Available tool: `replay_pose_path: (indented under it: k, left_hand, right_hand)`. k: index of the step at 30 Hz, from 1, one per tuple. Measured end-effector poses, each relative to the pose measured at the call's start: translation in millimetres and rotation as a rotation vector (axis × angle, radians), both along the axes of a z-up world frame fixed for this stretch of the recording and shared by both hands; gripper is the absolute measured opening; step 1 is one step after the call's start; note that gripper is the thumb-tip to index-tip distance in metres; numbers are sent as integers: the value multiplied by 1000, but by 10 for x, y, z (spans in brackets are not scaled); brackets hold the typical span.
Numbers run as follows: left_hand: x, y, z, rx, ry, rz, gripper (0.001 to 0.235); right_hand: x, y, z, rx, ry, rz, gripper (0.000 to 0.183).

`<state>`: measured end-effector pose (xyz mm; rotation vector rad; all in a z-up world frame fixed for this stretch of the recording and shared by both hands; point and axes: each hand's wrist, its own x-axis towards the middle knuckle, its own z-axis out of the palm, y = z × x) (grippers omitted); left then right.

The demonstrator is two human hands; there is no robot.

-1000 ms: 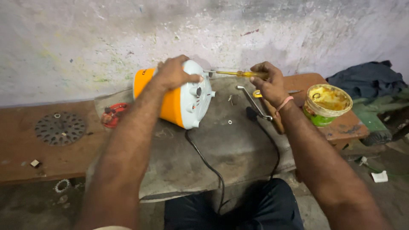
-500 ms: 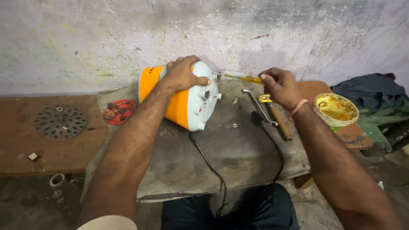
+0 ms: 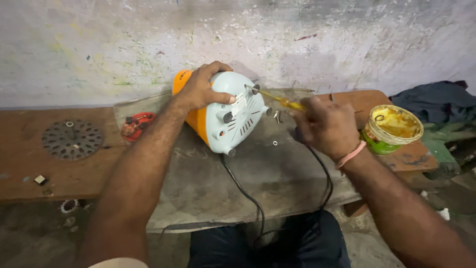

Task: The person unscrews the base plate of a white mixer grinder using a screwdriver and removes the internal motor assembly.

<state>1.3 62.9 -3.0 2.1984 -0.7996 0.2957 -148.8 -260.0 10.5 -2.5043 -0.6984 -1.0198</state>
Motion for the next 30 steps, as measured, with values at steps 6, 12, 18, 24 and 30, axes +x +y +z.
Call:
replay_pose_path:
  k: [6,12,18,24,30]
  left_hand:
    - [-76,106,-11,-21,49,22,80]
    - [-125,153,-131,-82,-120,-8,79]
    - [-112,228,-225,-87,-217,5,77]
    - [-169,303,-323,-365,-83,-4,55]
    - [-421,350,-511,-638,-130,-27,56]
  right_hand:
    - [-44,-142,-138,399,-47,182,16]
    - [479,-118,-1148,1241,630,165,20]
    - [771,663,-1693,1657,1021,329,34]
    - [891,1072,-1670,1777,994,460,38]
    - [1053,1078,-1757,1689,696,469,21]
